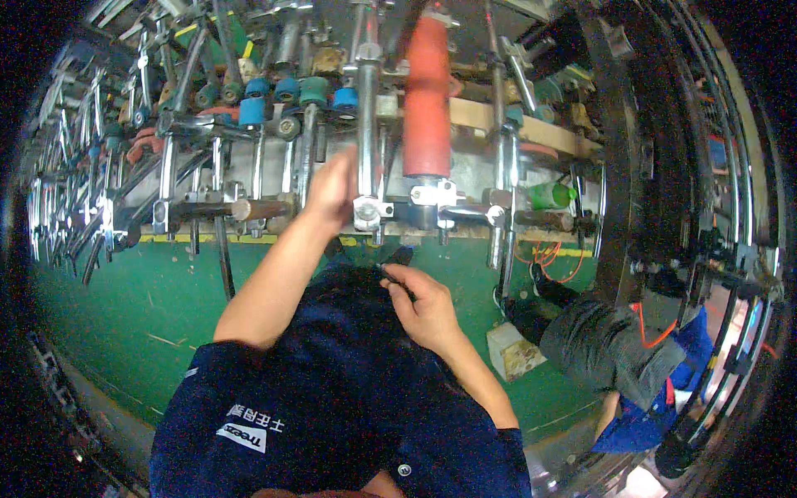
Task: The person assembles metal parts on a machine using a wrench. They repeatedly tighten bolts on various metal rods and components, adjusting and securing them in place.
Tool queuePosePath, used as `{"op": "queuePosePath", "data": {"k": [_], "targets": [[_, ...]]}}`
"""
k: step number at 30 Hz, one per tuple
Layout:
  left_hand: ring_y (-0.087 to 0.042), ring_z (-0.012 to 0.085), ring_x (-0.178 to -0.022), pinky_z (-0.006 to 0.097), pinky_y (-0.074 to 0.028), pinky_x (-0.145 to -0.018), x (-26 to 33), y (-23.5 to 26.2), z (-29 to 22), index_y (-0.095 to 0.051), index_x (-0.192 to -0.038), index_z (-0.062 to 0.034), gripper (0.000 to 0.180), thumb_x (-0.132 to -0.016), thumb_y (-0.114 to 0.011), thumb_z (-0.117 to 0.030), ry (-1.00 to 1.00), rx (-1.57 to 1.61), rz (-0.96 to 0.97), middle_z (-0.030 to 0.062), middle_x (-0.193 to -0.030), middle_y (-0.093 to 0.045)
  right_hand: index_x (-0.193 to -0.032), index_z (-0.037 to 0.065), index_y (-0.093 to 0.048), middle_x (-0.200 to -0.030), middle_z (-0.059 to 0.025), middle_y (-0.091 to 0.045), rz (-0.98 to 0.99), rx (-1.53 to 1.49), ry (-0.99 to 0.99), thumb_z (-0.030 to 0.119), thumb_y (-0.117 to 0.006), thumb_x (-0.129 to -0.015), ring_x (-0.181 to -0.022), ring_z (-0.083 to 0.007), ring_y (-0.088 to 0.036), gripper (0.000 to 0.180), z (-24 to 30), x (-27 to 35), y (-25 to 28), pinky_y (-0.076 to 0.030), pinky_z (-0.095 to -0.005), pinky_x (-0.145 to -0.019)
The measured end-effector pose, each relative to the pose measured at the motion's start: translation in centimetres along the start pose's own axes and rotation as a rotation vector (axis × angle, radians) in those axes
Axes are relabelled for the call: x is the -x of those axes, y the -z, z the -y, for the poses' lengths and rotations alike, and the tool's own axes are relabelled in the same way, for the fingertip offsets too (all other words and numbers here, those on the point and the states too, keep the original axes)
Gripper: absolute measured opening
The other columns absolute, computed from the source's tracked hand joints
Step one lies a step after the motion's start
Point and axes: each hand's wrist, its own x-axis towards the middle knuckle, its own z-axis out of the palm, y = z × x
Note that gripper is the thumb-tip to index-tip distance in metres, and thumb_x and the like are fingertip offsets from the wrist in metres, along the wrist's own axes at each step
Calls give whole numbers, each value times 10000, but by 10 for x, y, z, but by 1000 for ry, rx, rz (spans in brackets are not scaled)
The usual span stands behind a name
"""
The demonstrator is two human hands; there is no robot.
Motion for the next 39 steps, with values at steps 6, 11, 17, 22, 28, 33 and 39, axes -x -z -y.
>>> {"op": "queuePosePath", "data": {"k": [6,11,17,22,28,33,39], "targets": [[-680,123,-979,279,-542,-887,150,18,-3,-702,-1197,27,242,-1010,-629,-108,-237,-516,61,67,-1095,-744,-1098,5,-672,-1033,-133,-745,4,-2,136,6,-707,-898,-913,-236,-750,202,20,-33,-36,-587,-333,-787],[-700,108,-915,269,-555,-821,155,29,8,-704,-1196,5,249,-1016,-641,-154,-366,-580,-82,84,-1015,-763,-1072,11,-662,-989,-136,-732,63,41,183,25,-760,-861,-842,-238,-744,233,25,-43,-50,-584,-335,-741],[-676,126,-880,283,-546,-819,140,20,11,-654,-1219,-31,231,-1054,-585,-179,-481,-484,-46,19,-939,-710,-1038,6,-681,-991,-132,-730,19,153,162,56,-759,-862,-816,-213,-729,199,9,-36,-34,-566,-329,-748],[-651,204,-781,344,-507,-696,132,12,8,-660,-1154,-56,179,-1039,-598,-178,-611,-683,-36,105,-907,-671,-1030,7,-700,-913,-97,-742,44,84,-61,93,-726,-908,-785,-166,-714,151,-5,-15,-22,-561,-309,-731],[-653,287,-816,365,-514,-732,128,9,10,-649,-1107,-33,180,-1042,-586,-189,-673,-747,-34,146,-922,-661,-1060,-5,-699,-922,-44,-735,17,74,-121,78,-700,-944,-796,-83,-657,143,-15,-1,-18,-538,-257,-758],[-646,328,-853,376,-515,-751,112,20,8,-649,-1081,-17,174,-1022,-608,-176,-852,-862,20,157,-929,-653,-1042,0,-702,-922,-39,-735,24,28,-116,86,-697,-948,-801,-84,-658,127,-16,2,-15,-539,-257,-758],[-652,327,-859,372,-518,-750,104,28,0,-668,-1044,-6,156,-978,-665,-148,-956,-956,102,147,-932,-660,-1035,3,-701,-932,-48,-736,53,21,-113,96,-703,-948,-828,-100,-681,128,-19,1,-11,-549,-269,-768]]}}
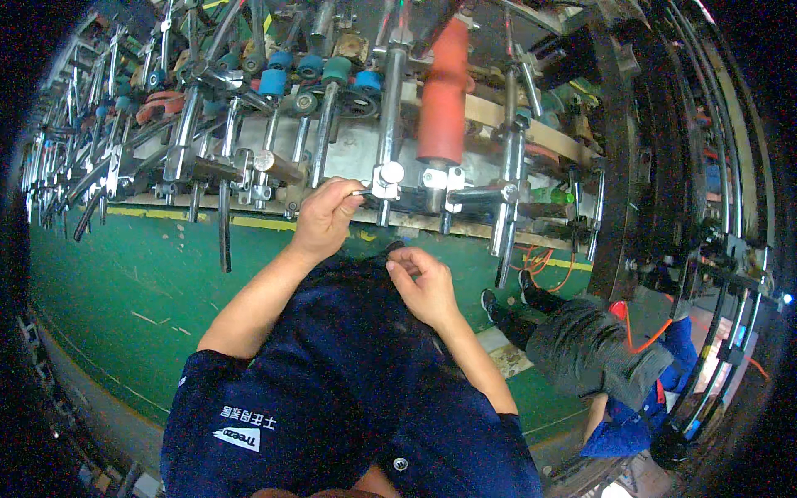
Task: The person assembles metal parts on a machine using a wrench. They repeatedly tighten bolts on various metal rods and components, adjusting and securing them in place.
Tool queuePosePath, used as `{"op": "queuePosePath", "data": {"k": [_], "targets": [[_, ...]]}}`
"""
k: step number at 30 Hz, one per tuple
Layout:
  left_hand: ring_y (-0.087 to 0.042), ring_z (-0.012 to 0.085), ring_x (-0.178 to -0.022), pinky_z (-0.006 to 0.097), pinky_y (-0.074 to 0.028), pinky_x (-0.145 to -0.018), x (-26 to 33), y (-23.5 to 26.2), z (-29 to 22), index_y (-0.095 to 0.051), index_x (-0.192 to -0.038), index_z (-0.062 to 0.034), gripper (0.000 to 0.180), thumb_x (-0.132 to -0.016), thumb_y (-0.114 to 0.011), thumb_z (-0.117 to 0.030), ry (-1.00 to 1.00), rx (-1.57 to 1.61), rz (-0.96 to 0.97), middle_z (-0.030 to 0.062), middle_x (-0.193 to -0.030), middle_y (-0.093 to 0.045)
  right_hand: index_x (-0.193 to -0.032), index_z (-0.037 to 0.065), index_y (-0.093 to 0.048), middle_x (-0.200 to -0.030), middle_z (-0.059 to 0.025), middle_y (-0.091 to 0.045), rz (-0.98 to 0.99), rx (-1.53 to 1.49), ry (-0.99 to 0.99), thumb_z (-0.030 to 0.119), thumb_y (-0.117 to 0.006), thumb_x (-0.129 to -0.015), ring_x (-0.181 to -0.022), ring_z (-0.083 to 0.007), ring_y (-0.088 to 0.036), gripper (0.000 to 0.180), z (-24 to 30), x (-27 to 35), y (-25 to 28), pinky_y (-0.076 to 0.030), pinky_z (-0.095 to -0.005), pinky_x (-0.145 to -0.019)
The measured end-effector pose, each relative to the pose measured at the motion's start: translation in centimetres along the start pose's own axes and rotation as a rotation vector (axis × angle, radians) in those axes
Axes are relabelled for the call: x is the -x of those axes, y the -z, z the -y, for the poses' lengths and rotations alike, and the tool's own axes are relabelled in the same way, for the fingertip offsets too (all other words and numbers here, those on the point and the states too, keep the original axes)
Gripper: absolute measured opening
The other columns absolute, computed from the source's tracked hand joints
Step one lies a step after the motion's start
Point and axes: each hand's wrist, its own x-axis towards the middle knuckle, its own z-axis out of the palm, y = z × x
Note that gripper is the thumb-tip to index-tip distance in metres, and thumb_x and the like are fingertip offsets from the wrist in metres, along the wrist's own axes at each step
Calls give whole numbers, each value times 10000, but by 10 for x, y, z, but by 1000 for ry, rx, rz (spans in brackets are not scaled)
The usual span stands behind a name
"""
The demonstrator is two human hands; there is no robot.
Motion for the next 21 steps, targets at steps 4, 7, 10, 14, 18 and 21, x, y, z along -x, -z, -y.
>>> {"op": "queuePosePath", "data": {"k": [4,7,10,14,18,21], "targets": [[-664,322,-874,376,-527,-763,-5,4,4,-686,-1030,-5,134,-943,-699,-108,-15,-4,45,146,-944,-680,-1050,3,-694,-934,-59,-738,-12,-96,24,107,-713,-941,-854,-111,-697,152,-8,3,-2,-553,-273,-767],[-674,324,-897,381,-534,-772,-14,11,4,-693,-1023,-4,129,-931,-707,-93,-68,-78,78,149,-967,-700,-1028,17,-694,-875,-107,-729,-31,-101,69,158,-721,-925,-742,-179,-705,176,-11,2,-4,-569,-318,-703],[-680,335,-893,378,-539,-774,-17,13,0,-689,-1036,-6,142,-944,-699,-113,-84,-104,114,149,-965,-705,-1029,17,-691,-870,-110,-721,-4,-89,91,184,-716,-927,-734,-189,-702,198,-15,0,-2,-565,-329,-692],[-690,192,-774,317,-533,-727,-6,6,-7,-674,-1077,-16,162,-1018,-623,-158,225,12,147,105,-866,-710,-1019,13,-686,-878,-117,-721,38,-128,25,209,-709,-925,-755,-224,-706,218,-13,2,4,-564,-348,-710],[-679,149,-768,304,-529,-710,-4,8,-12,-672,-1075,-19,162,-1018,-620,-161,278,-88,174,88,-857,-713,-1010,12,-683,-890,-133,-722,4,-149,78,208,-705,-921,-792,-259,-717,216,-20,2,7,-566,-373,-735],[-680,148,-770,301,-530,-720,-11,7,-17,-671,-1068,-18,153,-1009,-629,-153,16,-421,160,88,-862,-717,-1006,14,-683,-902,-145,-727,-17,-174,72,207,-705,-917,-812,-270,-726,214,-25,2,8,-570,-387,-743]]}}
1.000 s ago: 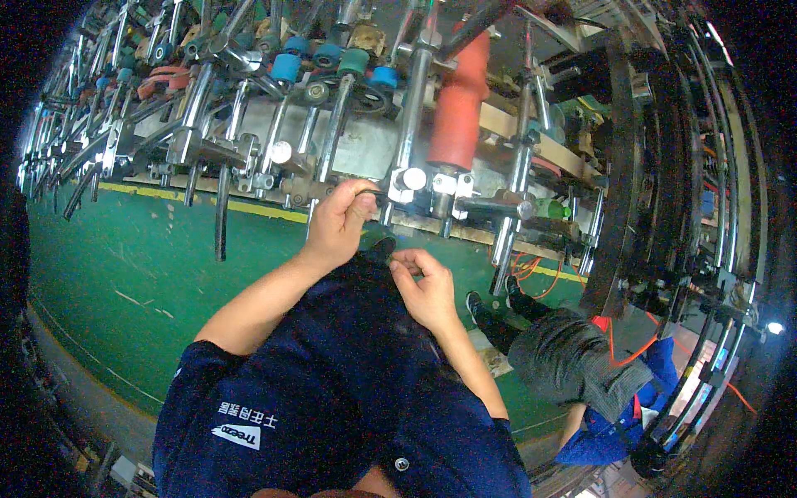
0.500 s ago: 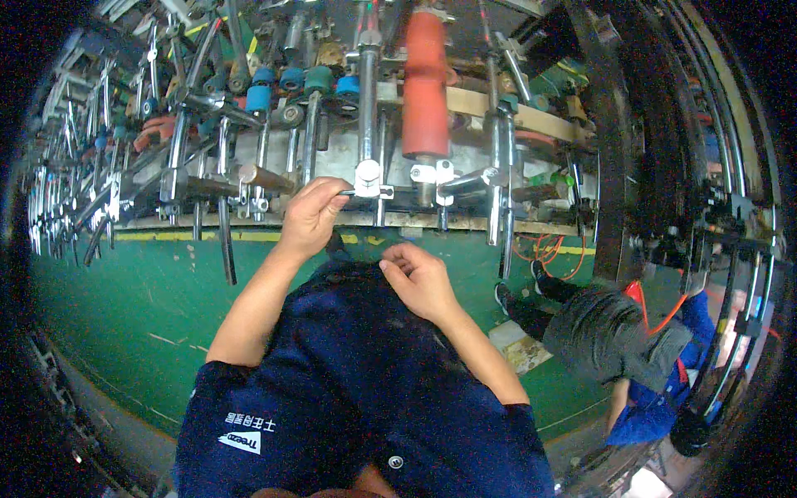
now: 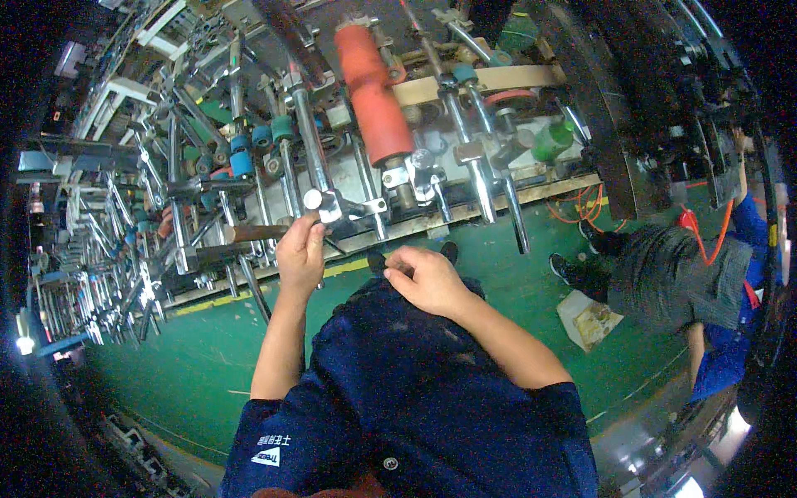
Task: The person assembles metal parts on a machine using a wrench. They repeatedly tighten bolts on various metal rods and components, adjusting and securing them in place.
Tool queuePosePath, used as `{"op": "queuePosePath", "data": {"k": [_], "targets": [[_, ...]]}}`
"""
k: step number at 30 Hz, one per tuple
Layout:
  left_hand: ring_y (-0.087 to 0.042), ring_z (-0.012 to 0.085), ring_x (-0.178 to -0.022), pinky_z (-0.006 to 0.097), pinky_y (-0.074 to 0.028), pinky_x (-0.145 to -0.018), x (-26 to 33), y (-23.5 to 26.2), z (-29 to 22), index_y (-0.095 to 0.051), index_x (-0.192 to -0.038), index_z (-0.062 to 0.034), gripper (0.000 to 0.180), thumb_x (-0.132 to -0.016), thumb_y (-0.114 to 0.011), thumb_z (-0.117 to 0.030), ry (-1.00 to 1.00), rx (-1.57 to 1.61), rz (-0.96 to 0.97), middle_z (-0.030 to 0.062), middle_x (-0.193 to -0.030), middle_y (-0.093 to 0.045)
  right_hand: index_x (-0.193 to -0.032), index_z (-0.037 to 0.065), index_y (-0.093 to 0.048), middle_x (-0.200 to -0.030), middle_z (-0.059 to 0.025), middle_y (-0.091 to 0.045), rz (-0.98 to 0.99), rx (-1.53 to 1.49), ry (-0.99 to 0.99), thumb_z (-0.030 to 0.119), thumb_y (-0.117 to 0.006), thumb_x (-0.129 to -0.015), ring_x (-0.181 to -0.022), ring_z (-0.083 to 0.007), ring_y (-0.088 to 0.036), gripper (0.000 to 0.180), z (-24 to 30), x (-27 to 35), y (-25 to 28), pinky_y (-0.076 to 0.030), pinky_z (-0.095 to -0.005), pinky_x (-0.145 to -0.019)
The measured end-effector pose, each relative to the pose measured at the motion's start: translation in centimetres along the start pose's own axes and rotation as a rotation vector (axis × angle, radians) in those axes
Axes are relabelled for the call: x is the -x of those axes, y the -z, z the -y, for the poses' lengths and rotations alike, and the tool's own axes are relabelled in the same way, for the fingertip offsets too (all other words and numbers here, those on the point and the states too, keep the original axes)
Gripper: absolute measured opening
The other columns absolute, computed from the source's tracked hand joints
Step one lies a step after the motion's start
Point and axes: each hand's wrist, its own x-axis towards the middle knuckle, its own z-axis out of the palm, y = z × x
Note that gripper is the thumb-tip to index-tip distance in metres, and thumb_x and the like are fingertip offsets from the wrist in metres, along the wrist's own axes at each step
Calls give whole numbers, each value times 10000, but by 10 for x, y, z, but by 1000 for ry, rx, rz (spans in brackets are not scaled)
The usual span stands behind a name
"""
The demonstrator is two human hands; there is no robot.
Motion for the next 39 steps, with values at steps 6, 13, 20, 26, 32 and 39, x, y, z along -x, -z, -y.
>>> {"op": "queuePosePath", "data": {"k": [6,13,20,26,32,39], "targets": [[-682,166,-789,316,-548,-759,13,-19,1,-580,-1149,6,217,-1089,-499,-186,292,513,21,73,-826,-680,-999,23,-687,-889,-146,-735,-5,-29,1,212,-715,-907,-814,-280,-735,211,-4,-1,7,-573,-403,-750],[-662,210,-751,357,-499,-714,20,-34,1,-564,-1129,9,514,-1110,-366,-465,500,737,-64,113,-821,-660,-992,22,-681,-892,-147,-736,-37,-37,29,207,-719,-900,-818,-280,-737,211,-12,2,16,-573,-404,-748],[-548,189,-676,333,-462,-663,20,-37,-16,-602,-986,32,574,-1095,-400,-495,653,983,-126,79,-729,-564,-980,19,-678,-901,-146,-735,-39,-33,12,207,-717,-898,-830,-284,-737,209,-14,8,23,-575,-408,-755],[-514,178,-651,333,-460,-658,21,-35,-12,-607,-980,29,574,-1095,-403,-495,656,941,-117,67,-719,-546,-1000,23,-683,-923,-144,-737,-25,-9,21,215,-712,-902,-838,-286,-735,217,-17,8,23,-576,-406,-762],[-498,145,-619,293,-425,-587,23,-37,-6,-612,-958,1,481,-1095,-457,-434,619,919,-140,47,-705,-544,-1028,19,-684,-937,-145,-740,5,-29,11,225,-712,-909,-849,-282,-736,240,-15,8,23,-577,-393,-769],[-445,96,-548,265,-370,-504,37,-45,17,-600,-870,-39,396,-1090,-494,-350,566,1029,-240,3,-648,-506,-1057,14,-683,-957,-138,-745,65,-45,-70,229,-712,-923,-858,-259,-738,254,-18,6,15,-581,-374,-780]]}}
